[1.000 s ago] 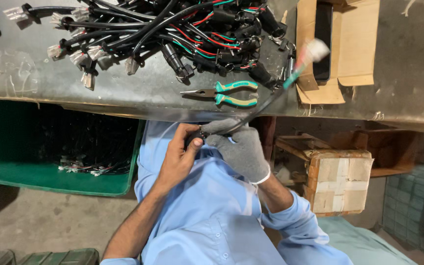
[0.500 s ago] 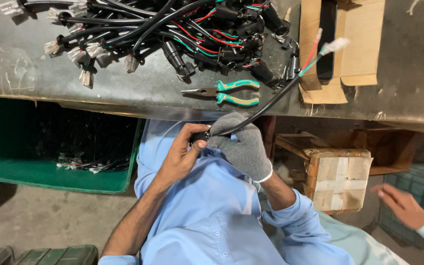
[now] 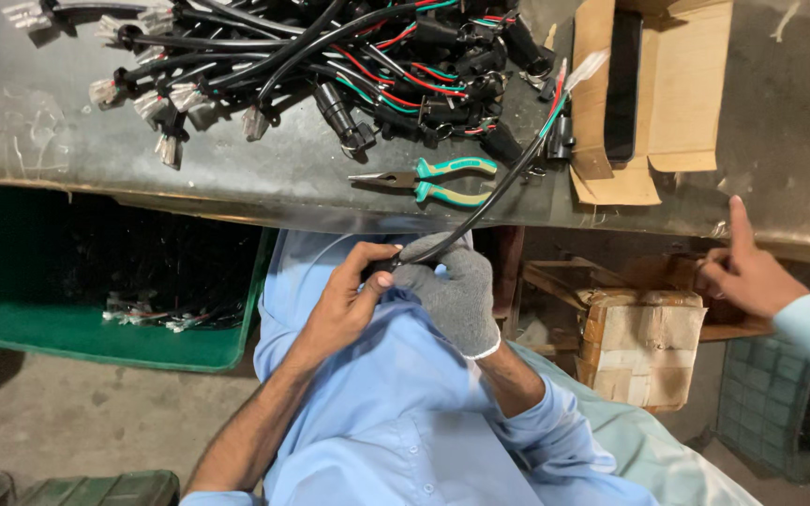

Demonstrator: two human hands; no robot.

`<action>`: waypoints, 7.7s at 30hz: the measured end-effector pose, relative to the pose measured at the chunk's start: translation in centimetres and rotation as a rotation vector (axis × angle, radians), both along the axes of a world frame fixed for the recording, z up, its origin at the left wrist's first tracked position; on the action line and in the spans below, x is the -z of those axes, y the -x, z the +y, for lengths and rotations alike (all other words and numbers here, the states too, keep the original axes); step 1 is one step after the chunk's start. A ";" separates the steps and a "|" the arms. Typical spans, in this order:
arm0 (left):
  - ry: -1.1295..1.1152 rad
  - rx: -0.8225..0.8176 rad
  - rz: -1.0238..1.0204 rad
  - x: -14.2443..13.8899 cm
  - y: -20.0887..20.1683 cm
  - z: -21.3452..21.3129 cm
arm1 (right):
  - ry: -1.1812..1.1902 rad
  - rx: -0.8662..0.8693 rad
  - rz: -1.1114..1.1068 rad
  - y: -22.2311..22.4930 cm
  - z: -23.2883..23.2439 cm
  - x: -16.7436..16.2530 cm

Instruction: The person sits at a workbench attaching black connector plugs to the ends of black cables. They strip and twist the wire ends by hand, insert them into connector bodies, occasionally use pliers to crimp or adjust, and place finished cables on the table with a pile of completed harnesses.

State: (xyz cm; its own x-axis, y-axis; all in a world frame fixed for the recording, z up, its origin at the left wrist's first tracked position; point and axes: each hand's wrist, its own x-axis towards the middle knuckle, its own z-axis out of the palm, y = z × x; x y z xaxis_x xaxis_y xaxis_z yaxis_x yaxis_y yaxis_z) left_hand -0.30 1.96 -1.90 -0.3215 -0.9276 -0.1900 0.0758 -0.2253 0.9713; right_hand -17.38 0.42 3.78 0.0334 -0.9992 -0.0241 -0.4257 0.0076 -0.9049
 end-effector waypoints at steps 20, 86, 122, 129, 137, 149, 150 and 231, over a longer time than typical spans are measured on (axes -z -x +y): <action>0.366 -0.023 -0.193 -0.5 0.2 -0.7 | -0.252 0.035 -0.055 1.9 -0.2 4.3; 0.071 -0.025 -0.210 -1.6 -3.0 0.1 | 0.079 -0.245 0.276 -0.2 -0.2 3.7; 0.243 -0.212 -0.288 0.1 -1.2 0.3 | -0.360 -0.329 0.198 0.7 0.5 2.3; 0.511 -0.201 -0.661 0.1 -0.9 0.1 | -0.379 -0.340 0.221 0.8 0.1 1.0; 0.795 -0.186 -0.873 -1.3 -0.8 -1.0 | -0.429 -0.275 0.244 0.6 0.3 0.3; 0.898 -0.174 -0.942 -1.3 -1.5 -0.8 | -0.184 -0.216 0.248 0.3 1.4 0.7; 0.830 -0.170 -0.909 -1.5 -1.6 -0.8 | -0.200 -0.215 0.261 0.1 1.4 1.1; 1.272 0.197 -0.616 -17.2 -2.8 -7.9 | 0.487 -0.257 0.236 3.8 -2.6 -9.5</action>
